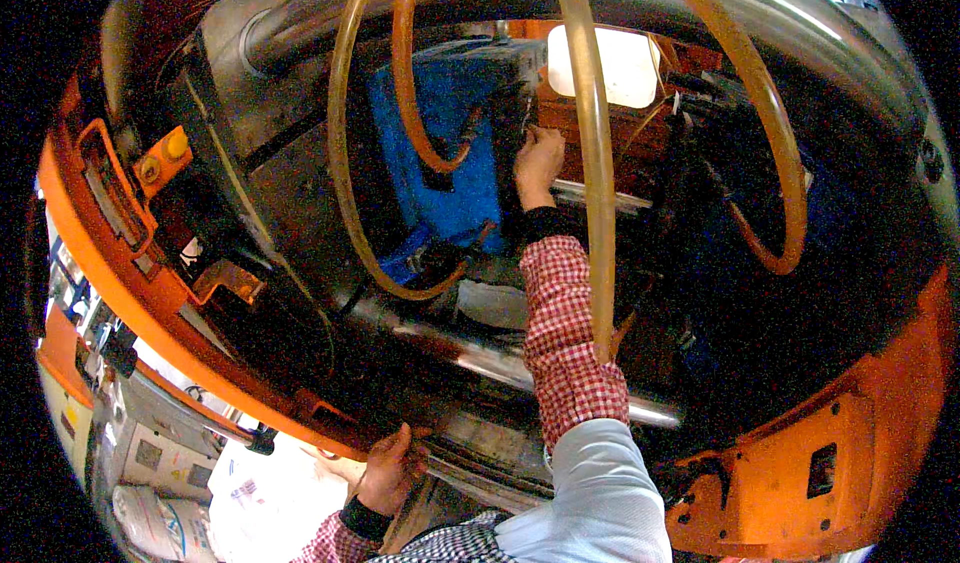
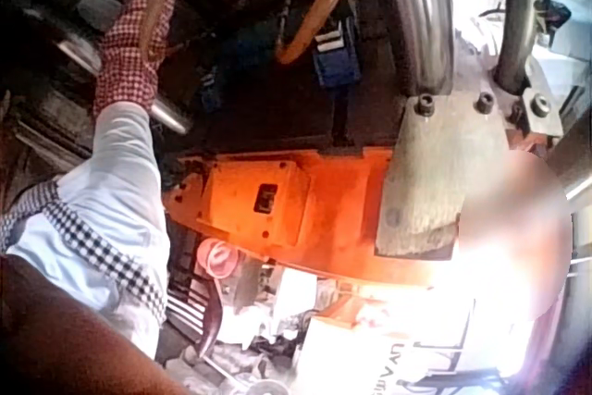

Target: The person operates an injection molding machine, opening the safety door to retrieve small white plastic parts. They separate the parts from the runner and place them into a bag, then close the door and repeat the cycle.

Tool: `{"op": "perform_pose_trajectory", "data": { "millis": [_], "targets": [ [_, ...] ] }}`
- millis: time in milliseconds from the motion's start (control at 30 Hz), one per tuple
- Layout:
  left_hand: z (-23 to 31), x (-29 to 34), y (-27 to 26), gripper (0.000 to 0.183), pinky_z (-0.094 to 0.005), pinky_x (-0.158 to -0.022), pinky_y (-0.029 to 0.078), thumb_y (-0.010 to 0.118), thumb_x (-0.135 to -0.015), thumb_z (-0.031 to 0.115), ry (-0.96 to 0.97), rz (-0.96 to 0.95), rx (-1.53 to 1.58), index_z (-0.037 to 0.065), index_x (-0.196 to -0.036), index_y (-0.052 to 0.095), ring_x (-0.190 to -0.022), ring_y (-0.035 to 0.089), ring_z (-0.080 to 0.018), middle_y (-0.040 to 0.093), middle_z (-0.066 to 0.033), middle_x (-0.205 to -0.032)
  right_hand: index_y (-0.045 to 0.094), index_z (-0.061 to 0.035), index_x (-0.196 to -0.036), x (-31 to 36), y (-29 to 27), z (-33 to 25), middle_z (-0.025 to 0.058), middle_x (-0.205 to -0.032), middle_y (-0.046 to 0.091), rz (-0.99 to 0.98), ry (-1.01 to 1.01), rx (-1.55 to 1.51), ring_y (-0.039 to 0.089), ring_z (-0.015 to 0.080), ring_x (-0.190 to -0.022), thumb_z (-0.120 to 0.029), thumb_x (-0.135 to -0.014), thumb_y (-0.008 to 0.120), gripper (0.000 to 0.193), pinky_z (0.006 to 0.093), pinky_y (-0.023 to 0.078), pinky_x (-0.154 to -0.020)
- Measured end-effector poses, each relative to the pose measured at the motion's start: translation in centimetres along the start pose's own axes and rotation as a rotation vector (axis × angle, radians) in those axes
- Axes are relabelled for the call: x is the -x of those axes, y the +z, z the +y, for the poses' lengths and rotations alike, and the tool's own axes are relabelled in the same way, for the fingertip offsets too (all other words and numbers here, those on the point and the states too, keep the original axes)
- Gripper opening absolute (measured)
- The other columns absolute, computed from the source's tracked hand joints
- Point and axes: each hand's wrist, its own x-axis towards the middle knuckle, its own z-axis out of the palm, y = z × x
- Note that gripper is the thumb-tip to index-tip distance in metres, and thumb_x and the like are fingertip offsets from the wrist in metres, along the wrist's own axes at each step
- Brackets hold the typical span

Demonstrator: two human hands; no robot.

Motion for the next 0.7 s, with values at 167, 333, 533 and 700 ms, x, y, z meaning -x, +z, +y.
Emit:
{"op": "perform_pose_trajectory", "data": {
  "millis": [167, 333, 533, 700],
  "targets": [
    [0.1, 0.5, 0.6, 0.034, -0.024, -0.06, 0.044, 0.046, -0.094, 0.032, 0.047, -0.032, 0.001, 0.001, -0.105, 0.054, -0.065, 0.055, -0.0123, 0.061, -0.0055, -0.08, 0.06, -0.0023, -0.113, 0.5, -0.6, 0.5, 0.0241, -0.113, 0.051, -0.141, -0.083, 0.059, 0.045, 0.0378, -0.108, 0.007, -0.07, 0.045, 0.047, 0.0426, 0.038, -0.089],
    [-0.5, -0.1, 1.5, 0.026, -0.0253, -0.057, 0.047, 0.05, -0.093, 0.026, 0.095, -0.096, -0.031, 0.001, -0.097, 0.053, -0.066, 0.061, -0.0148, 0.064, -0.0119, -0.084, 0.061, -0.0001, -0.106, 1.2, -5.3, 1.4, 0.0209, -0.115, 0.052, -0.108, -0.045, -0.122, 0.046, 0.0352, -0.107, 0.004, -0.074, 0.048, 0.035, 0.0418, 0.038, -0.092],
    [0.2, 0.0, 0.9, 0.03, -0.0227, -0.052, 0.041, 0.054, -0.09, 0.032, 0.103, -0.138, 0.016, 0.002, -0.089, 0.056, -0.056, 0.053, -0.0114, 0.061, -0.0074, -0.075, 0.064, 0.0, -0.077, 18.2, -21.6, -9.9, 0.0116, -0.077, 0.063, -0.844, -0.356, -0.45, 0.06, 0.0247, -0.074, -0.01, -0.073, 0.067, 0.012, 0.0354, 0.047, -0.067],
    [-0.4, -0.4, 3.2, 0.03, -0.0239, -0.047, 0.039, 0.053, -0.09, 0.034, 0.062, -0.189, 0.053, 0.005, -0.084, 0.055, -0.054, 0.05, -0.0106, 0.056, -0.004, -0.066, 0.066, -0.0001, -0.081, 26.1, -24.5, -8.4, 0.0142, -0.079, 0.064, -0.981, -0.358, -0.39, 0.06, 0.0312, -0.073, -0.013, -0.071, 0.069, 0.017, 0.0366, 0.049, -0.065]
  ]
}}
